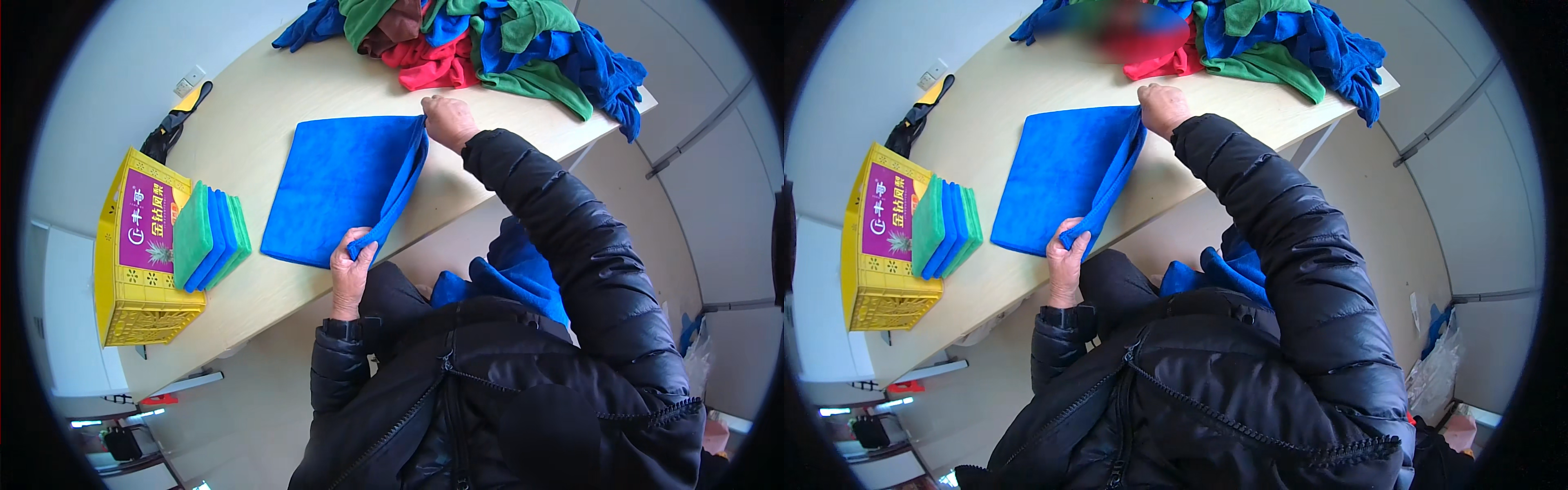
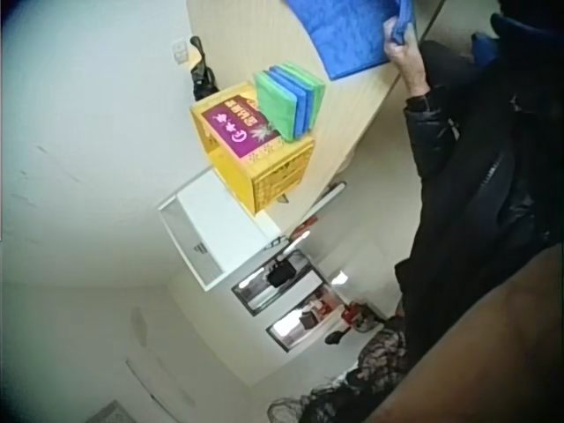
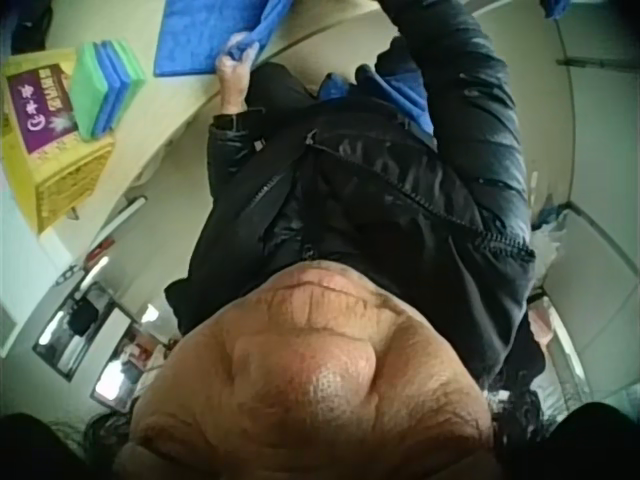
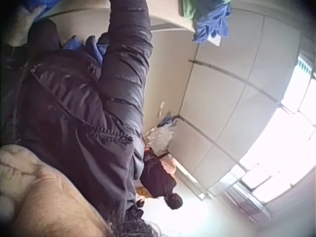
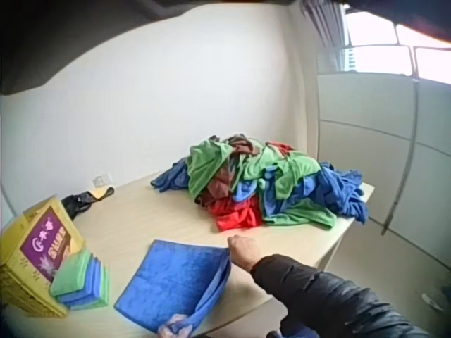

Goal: Folding various garments on a workbench and placing them aside.

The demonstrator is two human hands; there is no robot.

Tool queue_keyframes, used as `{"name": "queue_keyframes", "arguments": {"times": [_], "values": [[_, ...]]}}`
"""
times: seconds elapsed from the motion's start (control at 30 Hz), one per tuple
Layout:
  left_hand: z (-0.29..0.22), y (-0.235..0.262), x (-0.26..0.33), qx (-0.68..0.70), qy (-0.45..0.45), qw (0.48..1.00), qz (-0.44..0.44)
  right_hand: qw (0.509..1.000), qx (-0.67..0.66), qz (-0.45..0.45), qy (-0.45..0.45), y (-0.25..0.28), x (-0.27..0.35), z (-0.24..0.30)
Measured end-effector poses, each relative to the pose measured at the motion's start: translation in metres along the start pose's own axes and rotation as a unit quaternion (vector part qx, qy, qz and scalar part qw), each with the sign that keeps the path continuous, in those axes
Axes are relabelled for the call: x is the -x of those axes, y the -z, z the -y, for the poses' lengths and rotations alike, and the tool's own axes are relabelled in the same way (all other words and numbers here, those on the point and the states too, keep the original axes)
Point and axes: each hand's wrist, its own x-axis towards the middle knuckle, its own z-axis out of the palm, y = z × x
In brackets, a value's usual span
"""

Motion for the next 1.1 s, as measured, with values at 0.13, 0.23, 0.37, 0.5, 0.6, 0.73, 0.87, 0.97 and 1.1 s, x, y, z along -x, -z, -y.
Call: {"name": "queue_keyframes", "arguments": {"times": [0.13,0.23,0.37,0.5,0.6,0.73,0.87,0.97,1.1], "values": [[0.002,-0.001,0.0,0.002,-0.005,1.0,0.008,0.998,0.056,-0.029,0.025,0.005,-0.004,-0.018],[0.003,-0.001,0.0,-0.005,-0.012,1.0,0.01,0.997,-0.006,0.01,-0.079,0.009,-0.002,-0.025],[0.004,-0.003,-0.001,-0.022,-0.03,0.999,0.015,0.985,-0.077,0.061,-0.144,0.002,0.005,-0.027],[0.002,-0.008,-0.001,-0.03,-0.05,0.998,0.019,0.98,-0.112,0.063,-0.152,-0.007,0.009,-0.029],[0.001,-0.009,0.0,-0.039,-0.066,0.997,0.015,0.978,-0.123,0.059,-0.16,-0.007,0.008,-0.032],[-0.003,-0.014,0.003,-0.069,-0.119,0.99,-0.005,0.968,-0.15,0.078,-0.186,-0.007,0.011,-0.043],[-0.018,-0.031,0.008,-0.192,-0.213,0.958,0.015,0.946,-0.213,0.094,-0.225,-0.005,0.013,-0.069],[-0.032,-0.049,0.01,-0.281,-0.294,0.913,0.04,0.927,-0.254,0.085,-0.261,0.001,0.017,-0.073],[-0.028,-0.058,0.009,-0.324,-0.308,0.894,0.029,0.983,-0.112,-0.101,-0.107,0.025,0.039,-0.039]]}}
